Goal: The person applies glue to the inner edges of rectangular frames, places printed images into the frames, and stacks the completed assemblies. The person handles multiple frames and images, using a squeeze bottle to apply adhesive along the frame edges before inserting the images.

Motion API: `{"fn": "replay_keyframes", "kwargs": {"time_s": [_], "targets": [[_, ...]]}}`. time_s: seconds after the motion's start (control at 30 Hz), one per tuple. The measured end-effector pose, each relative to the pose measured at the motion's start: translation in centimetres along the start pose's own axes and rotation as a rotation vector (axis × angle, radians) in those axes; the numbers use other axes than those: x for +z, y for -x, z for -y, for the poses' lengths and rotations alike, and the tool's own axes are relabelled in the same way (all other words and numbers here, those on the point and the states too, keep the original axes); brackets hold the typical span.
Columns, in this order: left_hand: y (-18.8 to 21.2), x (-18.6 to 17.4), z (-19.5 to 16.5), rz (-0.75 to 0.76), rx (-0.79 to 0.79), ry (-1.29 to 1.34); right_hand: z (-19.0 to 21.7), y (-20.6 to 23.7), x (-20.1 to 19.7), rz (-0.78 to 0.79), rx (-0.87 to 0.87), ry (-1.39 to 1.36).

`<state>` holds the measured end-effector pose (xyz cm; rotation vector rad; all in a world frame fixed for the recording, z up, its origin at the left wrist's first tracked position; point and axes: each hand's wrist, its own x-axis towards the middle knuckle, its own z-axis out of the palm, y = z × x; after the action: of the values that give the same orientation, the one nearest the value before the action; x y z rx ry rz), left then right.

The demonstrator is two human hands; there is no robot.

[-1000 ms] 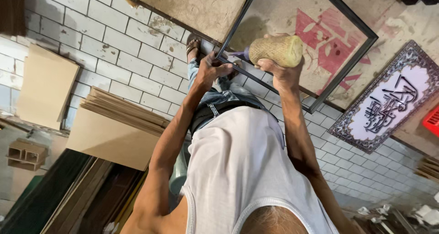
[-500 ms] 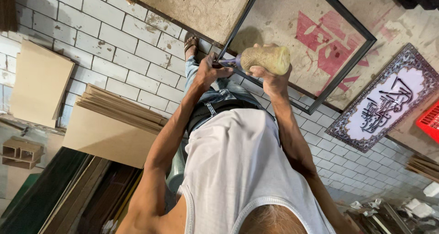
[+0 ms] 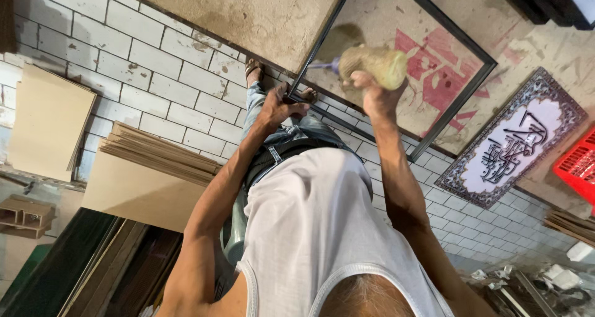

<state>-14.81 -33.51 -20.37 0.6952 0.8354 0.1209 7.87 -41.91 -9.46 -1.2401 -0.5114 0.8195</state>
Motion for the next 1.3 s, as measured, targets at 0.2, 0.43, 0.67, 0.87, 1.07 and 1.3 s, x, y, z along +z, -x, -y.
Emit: {"fn": "replay_keyframes", "kwargs": {"time_s": [0.2, 0.43, 0.67, 0.87, 1.07, 1.3], "targets": [[0.2, 0.4, -1.6, 0.012, 0.025, -0.136, 1.5, -6.3, -1.6, -0.159, -0.076, 0.066], [-0.2, 0.7, -2.2, 0.023, -0.023, -0.23, 0.8, -14.3, -5.6, -0.21, -0.181, 0.097], [-0.9, 0.8, -0.9, 0.061, 0.027, -0.083, 1.0, -14.4, -4.4, -0.105, -0.553, 0.621], [-0.2, 1.3, -1.3, 0.06, 0.006, 0.129, 2.2, -9.7, -6.1, -0.11, -0.58, 0.818], [0.8, 2.1, -2.7, 0.058, 0.035, 0.065, 5.2, -3.8, -17.3, -0.393, -0.576, 0.976], [-0.1, 1.9, -3.6, 0.162, -0.055, 0.058, 10.2, 1.5, -28.2, -0.622, -0.543, 1.063]]}}
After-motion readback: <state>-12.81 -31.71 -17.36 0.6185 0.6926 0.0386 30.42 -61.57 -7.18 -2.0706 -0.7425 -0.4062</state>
